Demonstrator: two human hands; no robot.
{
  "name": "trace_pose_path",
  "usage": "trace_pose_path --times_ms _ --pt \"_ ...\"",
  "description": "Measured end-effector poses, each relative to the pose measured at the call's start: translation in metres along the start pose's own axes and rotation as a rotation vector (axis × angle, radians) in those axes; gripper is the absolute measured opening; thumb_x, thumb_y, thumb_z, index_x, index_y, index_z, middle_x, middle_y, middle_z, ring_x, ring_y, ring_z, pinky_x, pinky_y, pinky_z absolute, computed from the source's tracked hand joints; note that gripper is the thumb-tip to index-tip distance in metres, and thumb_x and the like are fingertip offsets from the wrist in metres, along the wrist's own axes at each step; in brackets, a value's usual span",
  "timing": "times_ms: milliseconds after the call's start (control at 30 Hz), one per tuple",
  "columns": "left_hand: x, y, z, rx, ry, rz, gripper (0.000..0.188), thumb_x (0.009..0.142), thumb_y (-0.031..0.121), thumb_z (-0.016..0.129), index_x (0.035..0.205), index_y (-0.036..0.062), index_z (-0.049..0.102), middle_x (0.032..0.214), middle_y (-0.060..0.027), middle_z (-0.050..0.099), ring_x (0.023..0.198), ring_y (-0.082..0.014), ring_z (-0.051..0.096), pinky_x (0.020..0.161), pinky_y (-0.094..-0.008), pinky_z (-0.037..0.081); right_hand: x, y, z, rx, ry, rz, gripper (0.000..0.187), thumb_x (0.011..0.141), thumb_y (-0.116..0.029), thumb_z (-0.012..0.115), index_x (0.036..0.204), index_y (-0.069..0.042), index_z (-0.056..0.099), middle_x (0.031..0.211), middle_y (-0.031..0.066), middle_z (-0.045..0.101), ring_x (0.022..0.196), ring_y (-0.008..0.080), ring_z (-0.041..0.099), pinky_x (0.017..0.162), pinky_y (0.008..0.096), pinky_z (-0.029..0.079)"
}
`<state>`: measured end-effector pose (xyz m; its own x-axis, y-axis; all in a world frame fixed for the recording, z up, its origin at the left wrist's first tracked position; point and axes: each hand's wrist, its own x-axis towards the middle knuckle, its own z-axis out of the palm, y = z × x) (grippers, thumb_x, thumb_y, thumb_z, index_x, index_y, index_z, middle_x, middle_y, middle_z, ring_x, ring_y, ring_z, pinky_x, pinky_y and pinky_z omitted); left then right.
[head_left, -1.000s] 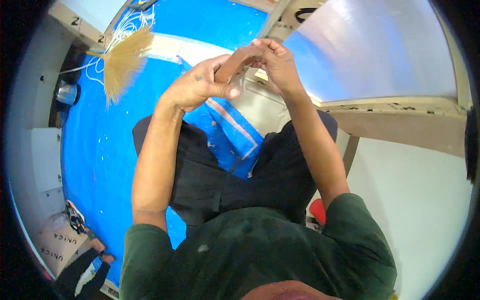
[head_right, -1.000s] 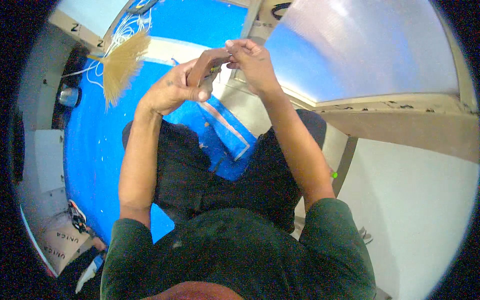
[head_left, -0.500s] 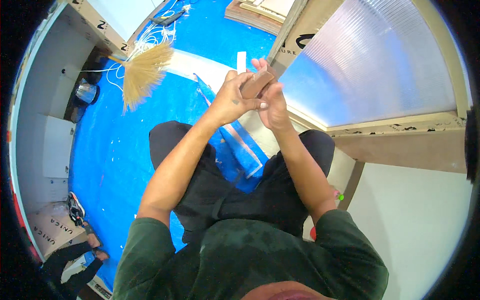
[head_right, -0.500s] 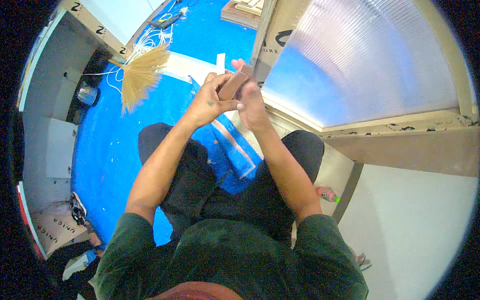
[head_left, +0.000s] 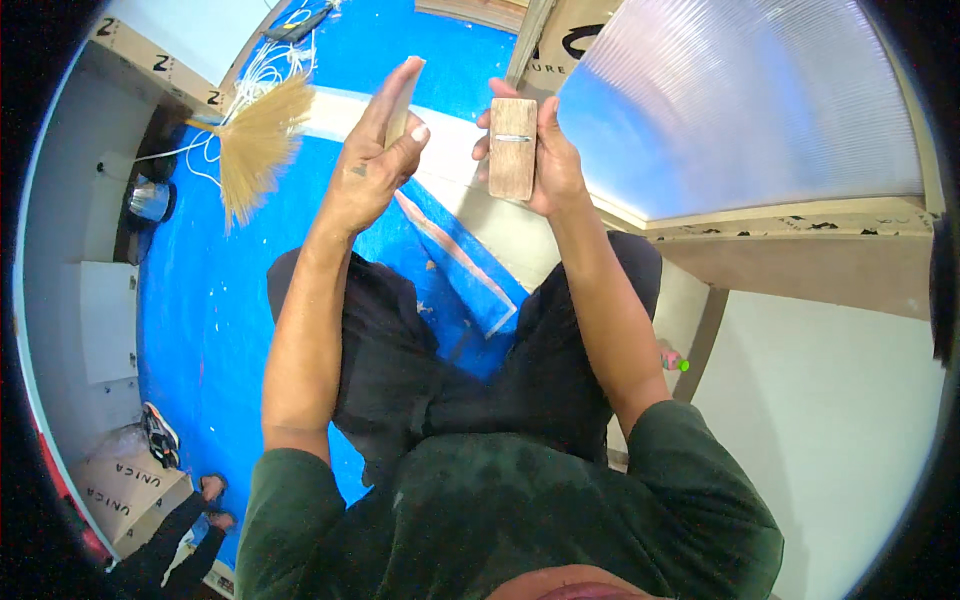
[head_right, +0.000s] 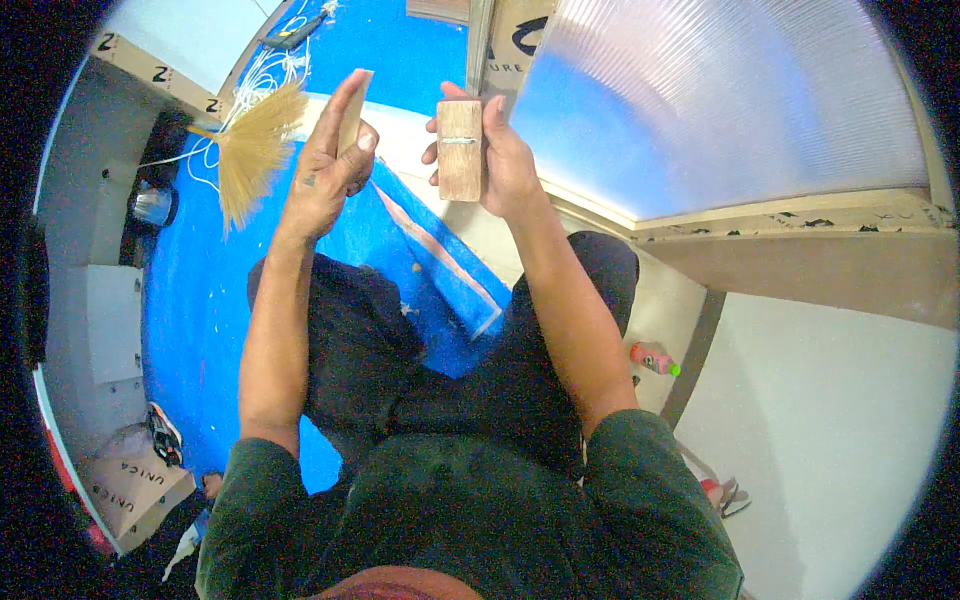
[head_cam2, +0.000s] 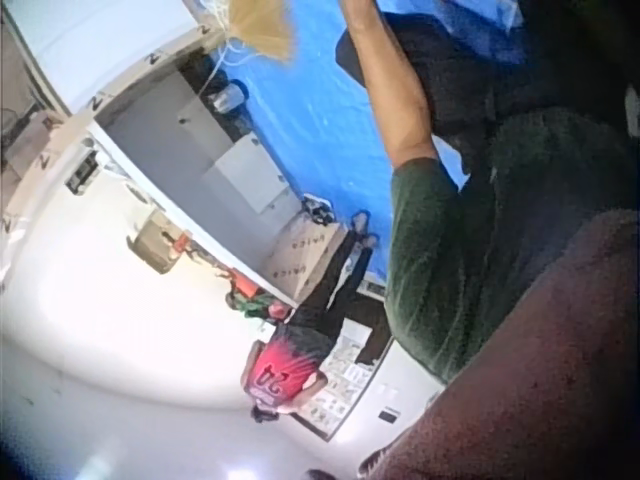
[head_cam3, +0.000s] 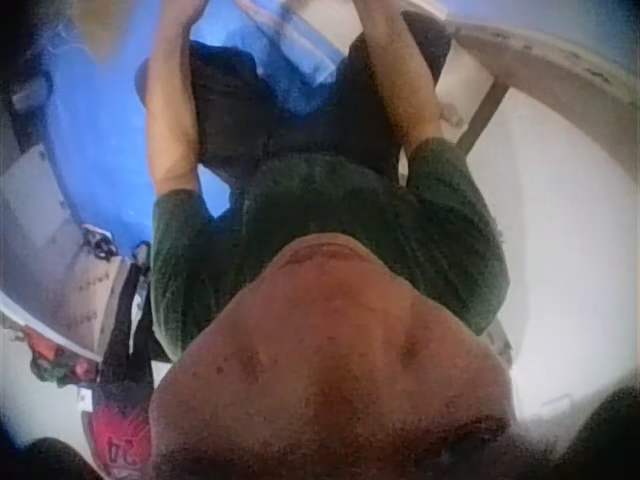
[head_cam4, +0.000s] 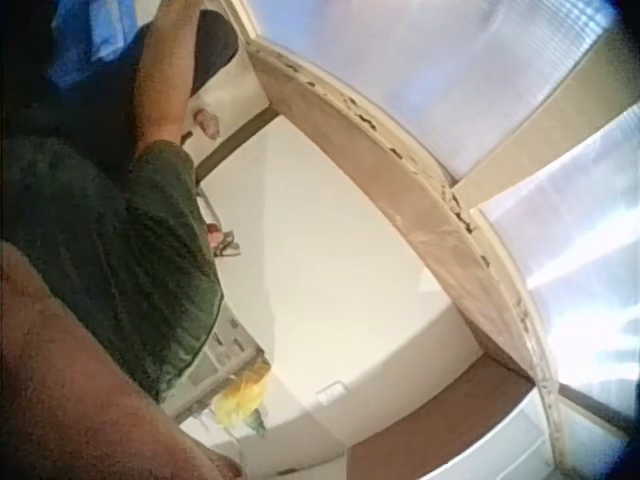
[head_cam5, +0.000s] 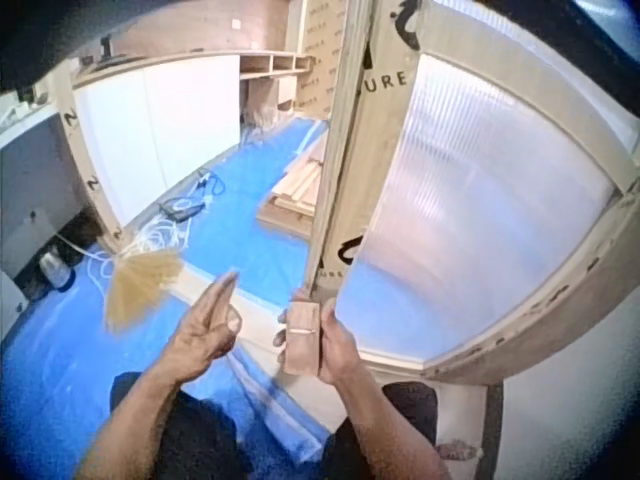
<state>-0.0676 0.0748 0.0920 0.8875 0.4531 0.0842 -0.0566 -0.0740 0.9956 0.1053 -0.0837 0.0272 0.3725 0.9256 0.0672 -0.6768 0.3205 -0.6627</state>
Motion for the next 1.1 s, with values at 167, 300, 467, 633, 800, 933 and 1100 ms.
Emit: trace_pose_path --times_ms 167,300,467,633,800,933,1100 --pt "-0.008 -0.001 0.010 0.066 -0.119 0.040 0.061 0.108 0.025 0.056 0.163 0.0159 0.031 0.080 0.0013 0.053 0.064 -0.0068 0.043 0.056 -0.0247 0.036 -0.001 -0.011 0.000 -0.194 0.062 0.135 0.078 0.104 -0.067 0.039 0.156 -0.009 0.041 0.120 0.0133 0.065 0.093 0.0255 0.072 0.071 0.0402 0.065" --pt "-0.013 -0.009 0.012 0.118 -0.170 0.005 0.052 0.107 0.021 0.057 0.157 0.0127 0.044 0.080 -0.0025 0.058 0.068 -0.0100 0.051 0.061 -0.0268 0.042 -0.003 -0.014 -0.001 -0.254 0.039 0.184 0.077 0.105 -0.065 0.040 0.155 -0.006 0.042 0.120 0.0141 0.067 0.093 0.0254 0.073 0.071 0.0395 0.065" --pt "-0.008 -0.023 0.018 0.438 -0.041 0.292 0.028 0.104 0.010 0.060 0.130 0.0063 0.069 0.094 -0.0063 0.071 0.081 -0.0156 0.063 0.074 -0.0316 0.052 -0.002 -0.016 -0.006 -0.192 -0.009 0.127 0.076 0.104 -0.061 0.046 0.153 -0.003 0.044 0.121 0.0165 0.069 0.093 0.0262 0.074 0.072 0.0405 0.066" --pt "-0.009 -0.018 0.017 0.557 -0.022 0.306 0.026 0.102 0.008 0.061 0.126 0.0076 0.072 0.095 -0.0110 0.071 0.082 -0.0213 0.066 0.078 -0.0344 0.053 -0.003 -0.021 -0.006 -0.183 0.007 0.101 0.075 0.102 -0.059 0.054 0.152 -0.003 0.045 0.120 0.0180 0.069 0.094 0.0265 0.074 0.074 0.0404 0.066" --pt "-0.009 -0.020 0.015 0.599 -0.034 0.308 0.026 0.102 0.008 0.063 0.126 0.0089 0.072 0.095 -0.0133 0.071 0.083 -0.0259 0.067 0.077 -0.0355 0.053 -0.001 -0.021 -0.001 -0.224 0.000 0.073 0.076 0.101 -0.059 0.057 0.151 -0.003 0.045 0.120 0.0177 0.069 0.094 0.0260 0.073 0.075 0.0399 0.065" --pt "-0.009 -0.018 0.017 0.613 -0.065 0.274 0.026 0.098 0.005 0.063 0.124 0.0074 0.071 0.109 -0.0183 0.073 0.095 -0.0363 0.072 0.082 -0.0418 0.057 -0.002 -0.019 -0.002 -0.280 0.030 0.066 0.075 0.102 -0.057 0.056 0.151 -0.002 0.045 0.120 0.0167 0.069 0.092 0.0246 0.073 0.073 0.0383 0.065" --pt "-0.011 -0.028 0.024 0.577 -0.054 0.302 0.027 0.098 0.005 0.062 0.124 0.0062 0.071 0.109 -0.0204 0.073 0.097 -0.0391 0.071 0.083 -0.0440 0.057 -0.001 -0.015 -0.002 -0.353 0.061 0.065 0.071 0.105 -0.055 0.053 0.151 -0.002 0.046 0.120 0.0149 0.069 0.093 0.0221 0.071 0.075 0.0353 0.063"
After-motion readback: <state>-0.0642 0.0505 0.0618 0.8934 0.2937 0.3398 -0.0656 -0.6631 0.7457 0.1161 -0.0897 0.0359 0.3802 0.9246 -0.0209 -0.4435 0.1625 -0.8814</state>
